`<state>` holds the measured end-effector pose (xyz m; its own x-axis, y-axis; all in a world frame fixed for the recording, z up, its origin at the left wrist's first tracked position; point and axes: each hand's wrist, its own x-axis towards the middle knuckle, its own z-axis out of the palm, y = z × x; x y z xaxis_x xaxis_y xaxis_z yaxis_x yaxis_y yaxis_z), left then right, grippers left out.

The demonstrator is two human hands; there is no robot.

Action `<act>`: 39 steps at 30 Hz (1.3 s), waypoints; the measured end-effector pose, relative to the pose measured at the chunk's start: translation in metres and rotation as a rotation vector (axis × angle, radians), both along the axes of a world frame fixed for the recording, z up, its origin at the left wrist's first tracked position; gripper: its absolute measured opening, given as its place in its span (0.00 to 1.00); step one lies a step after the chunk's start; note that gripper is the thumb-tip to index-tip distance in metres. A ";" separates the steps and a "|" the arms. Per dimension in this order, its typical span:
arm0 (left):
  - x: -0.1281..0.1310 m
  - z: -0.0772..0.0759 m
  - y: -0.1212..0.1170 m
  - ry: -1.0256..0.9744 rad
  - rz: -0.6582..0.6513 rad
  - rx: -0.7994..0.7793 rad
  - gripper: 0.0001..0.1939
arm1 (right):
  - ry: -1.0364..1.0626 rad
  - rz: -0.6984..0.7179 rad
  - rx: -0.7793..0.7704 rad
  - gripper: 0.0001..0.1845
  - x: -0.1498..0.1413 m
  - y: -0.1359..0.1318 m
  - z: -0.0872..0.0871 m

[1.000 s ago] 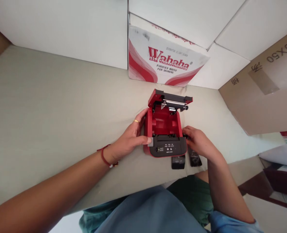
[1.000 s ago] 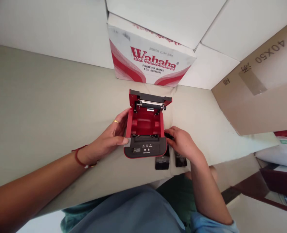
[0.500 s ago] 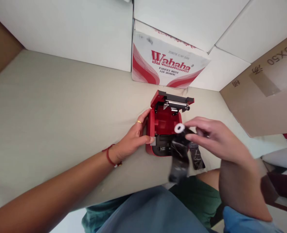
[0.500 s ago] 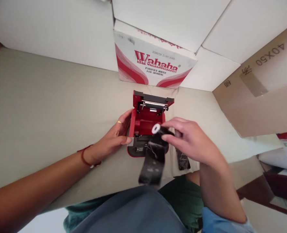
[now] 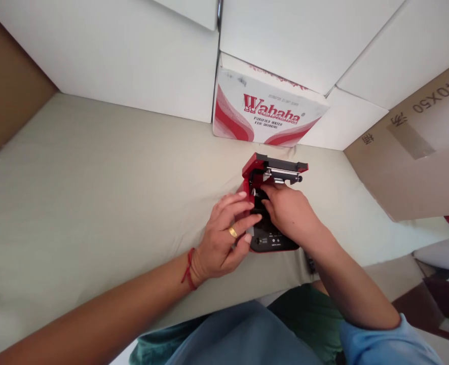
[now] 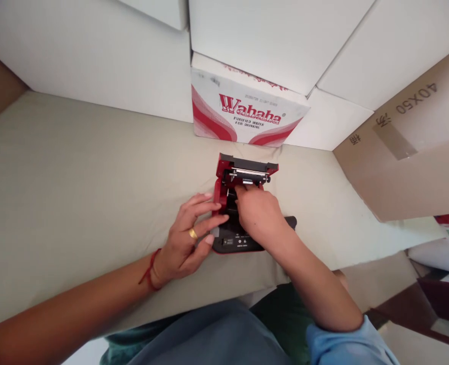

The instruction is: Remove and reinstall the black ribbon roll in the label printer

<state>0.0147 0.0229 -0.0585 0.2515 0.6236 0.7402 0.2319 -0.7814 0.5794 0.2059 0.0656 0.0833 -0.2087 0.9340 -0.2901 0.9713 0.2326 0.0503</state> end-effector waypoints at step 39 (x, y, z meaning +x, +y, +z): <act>0.001 0.022 -0.024 0.248 0.054 0.337 0.15 | 1.338 -0.260 0.431 0.46 0.075 0.046 -0.053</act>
<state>0.0162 -0.0013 -0.0367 0.4209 0.3738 0.8265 0.3780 -0.9006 0.2148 0.2811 0.1120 0.0304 0.0939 0.9504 0.2966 0.3554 0.2463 -0.9017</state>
